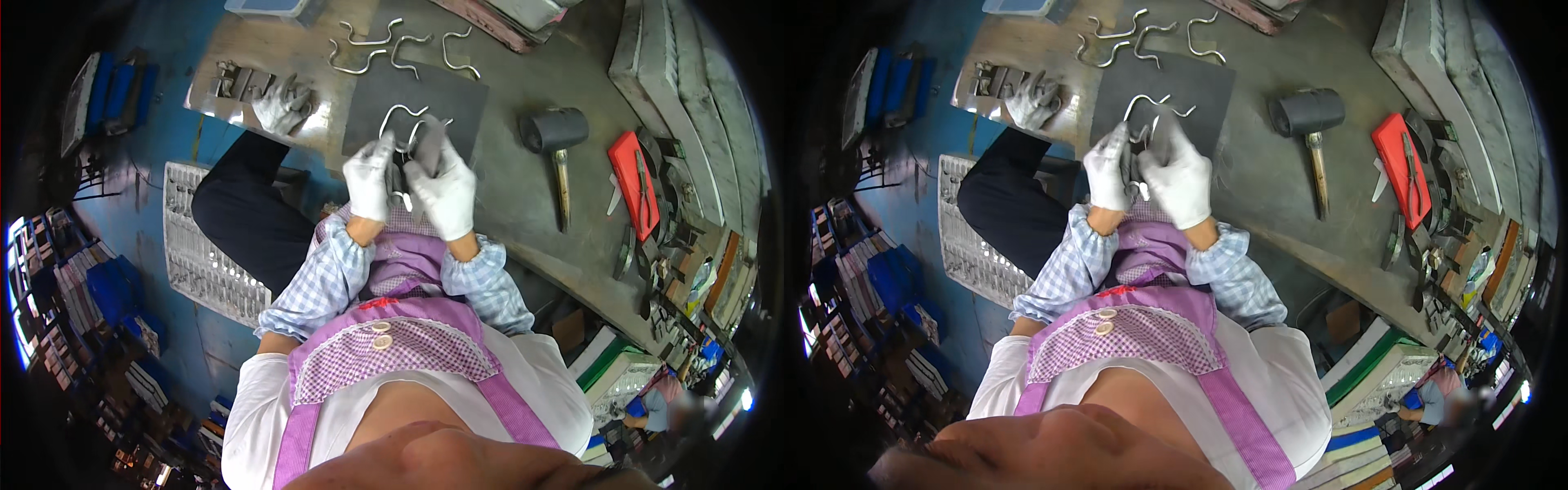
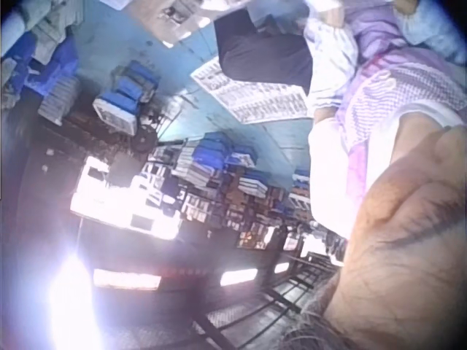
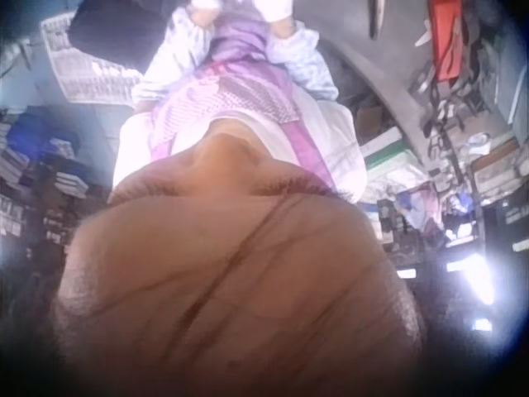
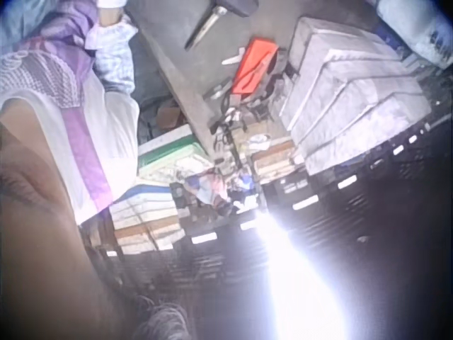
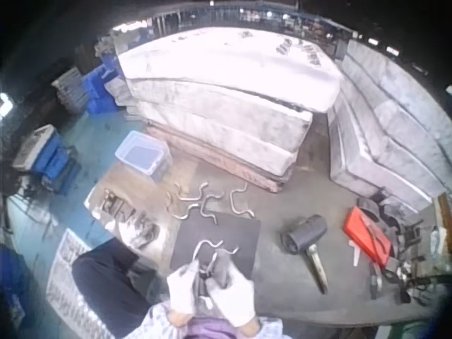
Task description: Manually shaping metal wires and using a rubber mallet to straighten them on a metal surface.
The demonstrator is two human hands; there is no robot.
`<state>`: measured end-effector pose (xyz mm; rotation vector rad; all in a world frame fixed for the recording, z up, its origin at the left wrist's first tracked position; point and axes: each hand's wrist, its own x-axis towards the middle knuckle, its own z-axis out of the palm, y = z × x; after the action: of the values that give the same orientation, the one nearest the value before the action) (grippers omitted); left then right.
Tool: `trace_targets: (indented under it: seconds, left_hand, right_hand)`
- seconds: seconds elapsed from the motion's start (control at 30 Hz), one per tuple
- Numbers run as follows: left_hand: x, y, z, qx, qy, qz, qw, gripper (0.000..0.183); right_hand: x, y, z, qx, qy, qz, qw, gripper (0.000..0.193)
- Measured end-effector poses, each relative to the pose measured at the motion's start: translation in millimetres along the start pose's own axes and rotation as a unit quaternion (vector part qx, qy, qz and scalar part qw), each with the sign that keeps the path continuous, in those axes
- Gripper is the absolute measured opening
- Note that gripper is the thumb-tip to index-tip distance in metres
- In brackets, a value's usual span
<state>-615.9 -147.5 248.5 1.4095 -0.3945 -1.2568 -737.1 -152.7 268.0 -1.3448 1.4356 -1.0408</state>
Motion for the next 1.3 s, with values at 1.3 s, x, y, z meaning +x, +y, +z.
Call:
trace_targets:
  seconds: [1.3]
  left_hand:
    - [134.7,94.9,-20.7,0.612,-0.178,0.367,0.678,0.026]
  right_hand:
    - [78.0,-20.3,-118.0,0.128,0.001,0.211,0.969,0.029]
